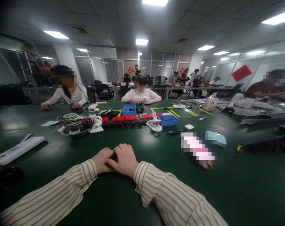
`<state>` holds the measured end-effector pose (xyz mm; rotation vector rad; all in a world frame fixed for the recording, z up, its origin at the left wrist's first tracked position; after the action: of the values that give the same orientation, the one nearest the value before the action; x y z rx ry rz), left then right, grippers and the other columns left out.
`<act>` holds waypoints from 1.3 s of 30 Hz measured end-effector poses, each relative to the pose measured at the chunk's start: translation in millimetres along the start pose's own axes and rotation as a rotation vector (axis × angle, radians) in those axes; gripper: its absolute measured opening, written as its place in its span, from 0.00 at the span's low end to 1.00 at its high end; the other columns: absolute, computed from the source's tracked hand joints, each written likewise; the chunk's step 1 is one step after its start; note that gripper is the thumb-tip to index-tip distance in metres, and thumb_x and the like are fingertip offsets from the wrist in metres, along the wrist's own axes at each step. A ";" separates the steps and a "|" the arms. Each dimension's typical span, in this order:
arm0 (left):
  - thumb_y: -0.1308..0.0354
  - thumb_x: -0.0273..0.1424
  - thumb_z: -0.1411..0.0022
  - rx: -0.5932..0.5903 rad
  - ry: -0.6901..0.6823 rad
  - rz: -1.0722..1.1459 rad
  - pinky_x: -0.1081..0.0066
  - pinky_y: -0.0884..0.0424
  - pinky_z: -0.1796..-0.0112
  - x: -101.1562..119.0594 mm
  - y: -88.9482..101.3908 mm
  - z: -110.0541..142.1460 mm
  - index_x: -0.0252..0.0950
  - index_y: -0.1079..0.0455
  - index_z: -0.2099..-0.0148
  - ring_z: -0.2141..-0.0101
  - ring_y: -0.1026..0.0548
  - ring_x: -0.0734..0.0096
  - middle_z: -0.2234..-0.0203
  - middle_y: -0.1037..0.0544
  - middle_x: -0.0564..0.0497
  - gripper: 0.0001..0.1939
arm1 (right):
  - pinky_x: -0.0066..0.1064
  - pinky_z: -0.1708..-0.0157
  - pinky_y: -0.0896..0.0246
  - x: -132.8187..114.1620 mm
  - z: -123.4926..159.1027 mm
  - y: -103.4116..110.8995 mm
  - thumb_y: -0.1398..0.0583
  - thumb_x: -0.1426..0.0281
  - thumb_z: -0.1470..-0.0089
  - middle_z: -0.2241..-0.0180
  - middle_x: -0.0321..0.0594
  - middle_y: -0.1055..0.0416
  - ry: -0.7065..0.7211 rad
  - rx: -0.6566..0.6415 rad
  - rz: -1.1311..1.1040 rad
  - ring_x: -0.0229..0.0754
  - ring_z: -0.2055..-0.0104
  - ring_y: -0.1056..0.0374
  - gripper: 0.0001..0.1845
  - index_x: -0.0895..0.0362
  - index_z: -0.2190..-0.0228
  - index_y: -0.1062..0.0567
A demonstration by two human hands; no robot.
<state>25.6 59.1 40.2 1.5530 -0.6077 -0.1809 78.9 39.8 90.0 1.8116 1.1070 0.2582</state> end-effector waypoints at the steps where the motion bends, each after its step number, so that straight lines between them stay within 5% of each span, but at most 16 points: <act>1: 0.38 0.43 0.56 0.006 -0.012 0.002 0.51 0.43 0.52 1.1 0.8 -0.3 0.35 0.33 0.61 0.63 0.28 0.55 0.68 0.25 0.48 0.22 | 0.34 0.64 0.49 -0.4 -0.1 -0.9 0.40 0.59 0.51 0.69 0.41 0.36 0.007 -0.004 -0.003 0.42 0.64 0.43 0.16 0.60 0.70 0.31; 8: 0.39 0.39 0.58 0.028 -0.068 0.029 0.67 0.36 0.64 -6.3 -4.2 -2.9 0.34 0.33 0.69 0.69 0.29 0.63 0.73 0.27 0.52 0.15 | 0.31 0.62 0.48 -15.3 0.0 -2.6 0.42 0.73 0.55 0.68 0.39 0.32 0.154 -0.042 -0.075 0.40 0.64 0.40 0.06 0.60 0.70 0.30; 16: 0.37 0.35 0.60 -0.003 -0.111 0.033 0.69 0.36 0.63 -6.7 -9.2 -2.5 0.35 0.31 0.72 0.69 0.29 0.64 0.73 0.27 0.54 0.12 | 0.36 0.52 0.53 -30.8 6.4 1.4 0.47 0.77 0.55 0.68 0.38 0.29 0.326 -0.023 -0.144 0.39 0.64 0.36 0.09 0.58 0.69 0.30; 21: 0.35 0.42 0.62 0.000 -0.056 0.021 0.60 0.38 0.56 -5.1 -2.3 -1.2 0.36 0.31 0.62 0.62 0.29 0.56 0.66 0.25 0.49 0.24 | 0.35 0.56 0.49 -25.6 3.8 9.0 0.41 0.67 0.52 0.61 0.43 0.33 0.225 0.017 -0.110 0.42 0.59 0.40 0.15 0.60 0.61 0.33; 27: 0.37 0.45 0.59 -0.017 0.043 -0.020 0.49 0.47 0.49 -2.2 -0.9 0.5 0.35 0.32 0.60 0.61 0.29 0.54 0.66 0.25 0.47 0.26 | 0.34 0.62 0.50 -3.6 0.8 3.1 0.39 0.55 0.54 0.68 0.40 0.36 0.025 0.004 0.011 0.43 0.63 0.42 0.21 0.60 0.67 0.33; 34: 0.37 0.37 0.59 -0.024 -0.001 0.018 0.64 0.37 0.56 -7.9 -3.7 -1.8 0.36 0.31 0.65 0.65 0.28 0.60 0.69 0.26 0.52 0.17 | 0.31 0.62 0.50 -19.0 1.4 -1.6 0.41 0.68 0.54 0.68 0.37 0.35 0.173 -0.044 -0.045 0.39 0.63 0.42 0.08 0.58 0.70 0.32; 39: 0.37 0.34 0.59 -0.063 -0.078 0.071 0.72 0.35 0.61 -12.3 -7.3 -2.9 0.37 0.30 0.68 0.66 0.29 0.65 0.70 0.27 0.55 0.13 | 0.33 0.60 0.49 -33.2 5.0 -1.9 0.45 0.75 0.58 0.68 0.38 0.32 0.319 -0.072 -0.133 0.40 0.62 0.40 0.07 0.58 0.71 0.31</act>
<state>18.5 67.2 30.4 1.4664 -0.7110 -0.2064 62.0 11.2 95.1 1.6607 1.4155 0.5141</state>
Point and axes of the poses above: each hand's wrist, its own z-axis away from the middle knuckle, its own y-axis out of the back of the hand, x = y × z, the point moved 10 cm from there along -z, towards the middle knuckle
